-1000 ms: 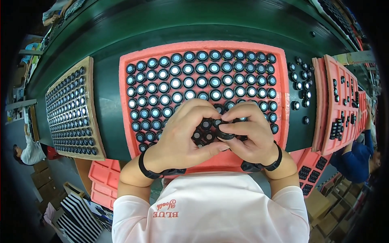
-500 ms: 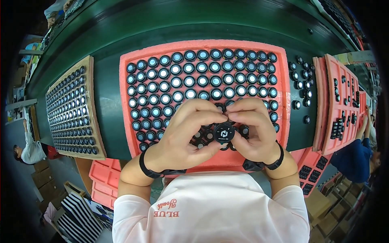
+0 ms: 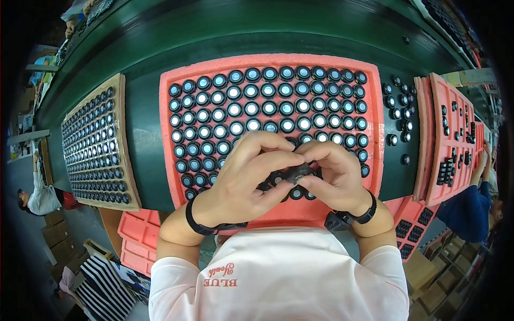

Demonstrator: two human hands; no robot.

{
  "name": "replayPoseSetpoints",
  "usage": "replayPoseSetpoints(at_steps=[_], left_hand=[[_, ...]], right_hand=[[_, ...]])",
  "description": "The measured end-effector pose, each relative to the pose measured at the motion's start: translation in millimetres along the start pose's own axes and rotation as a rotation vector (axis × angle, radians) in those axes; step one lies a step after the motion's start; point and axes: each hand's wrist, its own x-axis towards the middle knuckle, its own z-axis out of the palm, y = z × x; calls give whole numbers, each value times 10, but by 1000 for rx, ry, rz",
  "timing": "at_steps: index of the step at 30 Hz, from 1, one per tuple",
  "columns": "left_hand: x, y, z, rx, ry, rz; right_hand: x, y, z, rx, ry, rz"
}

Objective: The person picks up two sensors from a tray, turns them over to inspect both sides, and touches them together. After separating the sensors, the person places them back into the tray and repeats the process.

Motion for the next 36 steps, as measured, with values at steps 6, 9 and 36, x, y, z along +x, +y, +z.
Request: replayPoseSetpoints(at_steps=[6, 9, 36], left_hand=[[21, 28, -31, -60, -14, -24], [19, 60, -34, -82, -45, -96], [12, 42, 30, 108, -23, 0]], right_hand=[[67, 12, 17, -217, 48, -251], [67, 3, 13, -344, 58, -311], [57, 19, 1, -259, 30, -266]])
